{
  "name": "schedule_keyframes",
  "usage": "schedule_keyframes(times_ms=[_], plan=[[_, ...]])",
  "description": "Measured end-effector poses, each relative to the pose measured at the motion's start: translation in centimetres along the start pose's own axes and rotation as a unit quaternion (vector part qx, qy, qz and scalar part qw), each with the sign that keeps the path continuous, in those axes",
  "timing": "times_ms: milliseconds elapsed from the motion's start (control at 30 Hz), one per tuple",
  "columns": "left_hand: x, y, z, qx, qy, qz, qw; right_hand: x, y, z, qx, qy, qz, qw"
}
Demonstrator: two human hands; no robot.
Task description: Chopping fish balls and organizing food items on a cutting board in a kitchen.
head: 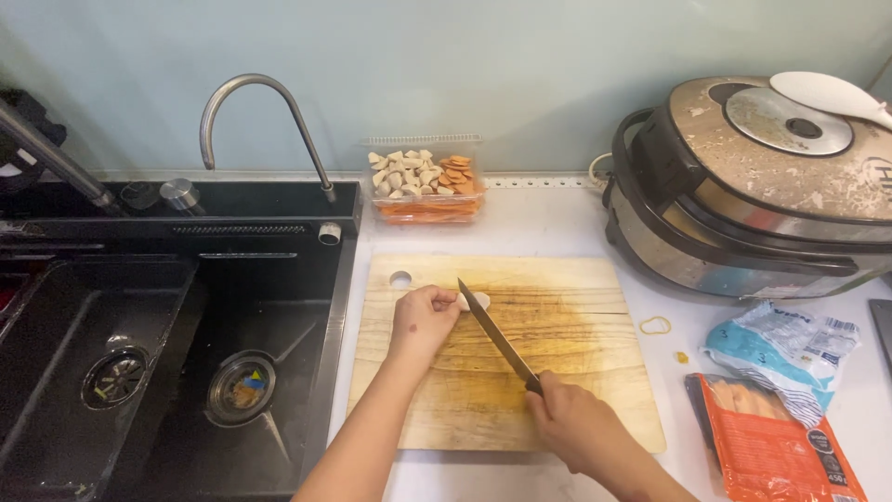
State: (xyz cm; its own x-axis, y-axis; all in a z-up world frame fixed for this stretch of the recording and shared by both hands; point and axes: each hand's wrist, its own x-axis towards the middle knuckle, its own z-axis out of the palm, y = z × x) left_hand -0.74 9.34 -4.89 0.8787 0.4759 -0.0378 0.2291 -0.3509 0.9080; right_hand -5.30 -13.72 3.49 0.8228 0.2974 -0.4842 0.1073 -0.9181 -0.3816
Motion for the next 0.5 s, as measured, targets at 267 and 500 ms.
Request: schedule_keyframes(times_ms=[267, 500], plan=[[0.3, 0.8, -2.0, 0.038, -0.046, -0.042, 0.997, 0.3, -1.0, 0.2, 0.079, -0.001, 0.007, 0.997], [0.9, -0.1, -1.6, -0.002, -0.056, -0.067, 0.996, 0.8, -1.6, 1.6, 0.04, 0.019, -0.029, 0.999]])
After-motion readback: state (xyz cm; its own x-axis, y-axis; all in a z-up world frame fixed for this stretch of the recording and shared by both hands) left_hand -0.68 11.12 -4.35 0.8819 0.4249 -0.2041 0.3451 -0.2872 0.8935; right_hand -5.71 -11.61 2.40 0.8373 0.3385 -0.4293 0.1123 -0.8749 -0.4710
